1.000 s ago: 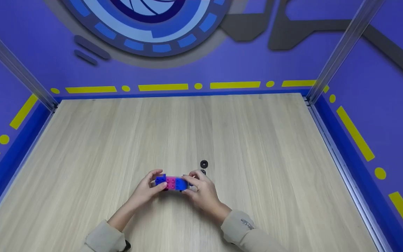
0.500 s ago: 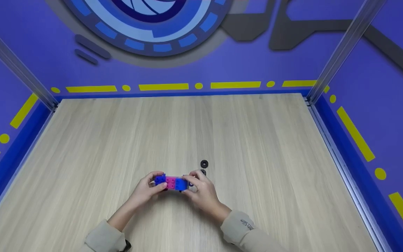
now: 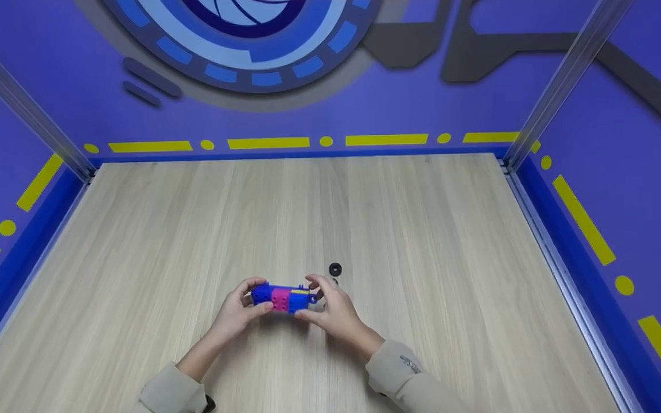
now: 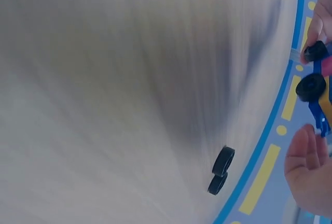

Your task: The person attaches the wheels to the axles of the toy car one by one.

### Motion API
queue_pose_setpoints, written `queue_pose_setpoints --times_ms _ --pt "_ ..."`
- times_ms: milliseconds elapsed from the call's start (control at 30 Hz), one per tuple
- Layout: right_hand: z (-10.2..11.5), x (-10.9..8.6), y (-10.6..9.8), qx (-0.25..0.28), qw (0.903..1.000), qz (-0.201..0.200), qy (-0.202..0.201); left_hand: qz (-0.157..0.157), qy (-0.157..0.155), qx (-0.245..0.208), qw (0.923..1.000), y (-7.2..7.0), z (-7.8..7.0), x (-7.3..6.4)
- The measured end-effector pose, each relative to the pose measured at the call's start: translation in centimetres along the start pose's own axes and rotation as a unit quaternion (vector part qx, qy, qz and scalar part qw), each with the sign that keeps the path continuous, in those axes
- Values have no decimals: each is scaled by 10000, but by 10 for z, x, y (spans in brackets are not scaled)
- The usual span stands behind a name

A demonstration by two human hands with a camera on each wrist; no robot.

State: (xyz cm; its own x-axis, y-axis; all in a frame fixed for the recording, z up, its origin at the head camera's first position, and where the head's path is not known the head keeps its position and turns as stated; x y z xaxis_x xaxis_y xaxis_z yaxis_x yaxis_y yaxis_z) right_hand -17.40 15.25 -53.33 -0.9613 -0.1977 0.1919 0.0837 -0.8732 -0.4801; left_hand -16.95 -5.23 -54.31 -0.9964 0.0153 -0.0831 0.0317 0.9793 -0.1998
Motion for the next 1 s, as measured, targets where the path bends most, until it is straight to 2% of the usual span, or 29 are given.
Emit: queue_pose_setpoints --times_ms 33,233,500,800,1000 --pt "-1 1 -1 41 9999 86 86 26 22 -12 10000 1 3 1" --pt "-4 3 -3 285 9978 462 378 237 62 -228 9994 2 -1 1" --pt "-5 1 -3 345 9964 660 415 337 64 -338 9988 3 -2 -1" --pt "-4 -1 0 387 9982 410 204 316 151 -568 9978 5 -3 -1" --pt "-2 -3 4 385 9990 99 222 188 326 -519 9979 6 -4 0"
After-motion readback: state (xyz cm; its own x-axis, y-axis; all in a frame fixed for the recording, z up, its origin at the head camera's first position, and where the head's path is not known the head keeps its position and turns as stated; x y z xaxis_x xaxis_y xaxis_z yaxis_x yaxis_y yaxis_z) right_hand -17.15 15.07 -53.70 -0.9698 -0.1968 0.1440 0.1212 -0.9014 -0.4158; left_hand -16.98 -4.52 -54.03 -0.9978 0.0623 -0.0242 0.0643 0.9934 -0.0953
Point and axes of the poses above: each hand's wrist, its own x-axis towards the middle knuckle, its own y-axis out of the palm, z = x × y, the point moved 3 cm from there along x, towards the middle knuckle, and after that the axes turned 9 degrees about -z, right-handed, at the moved point
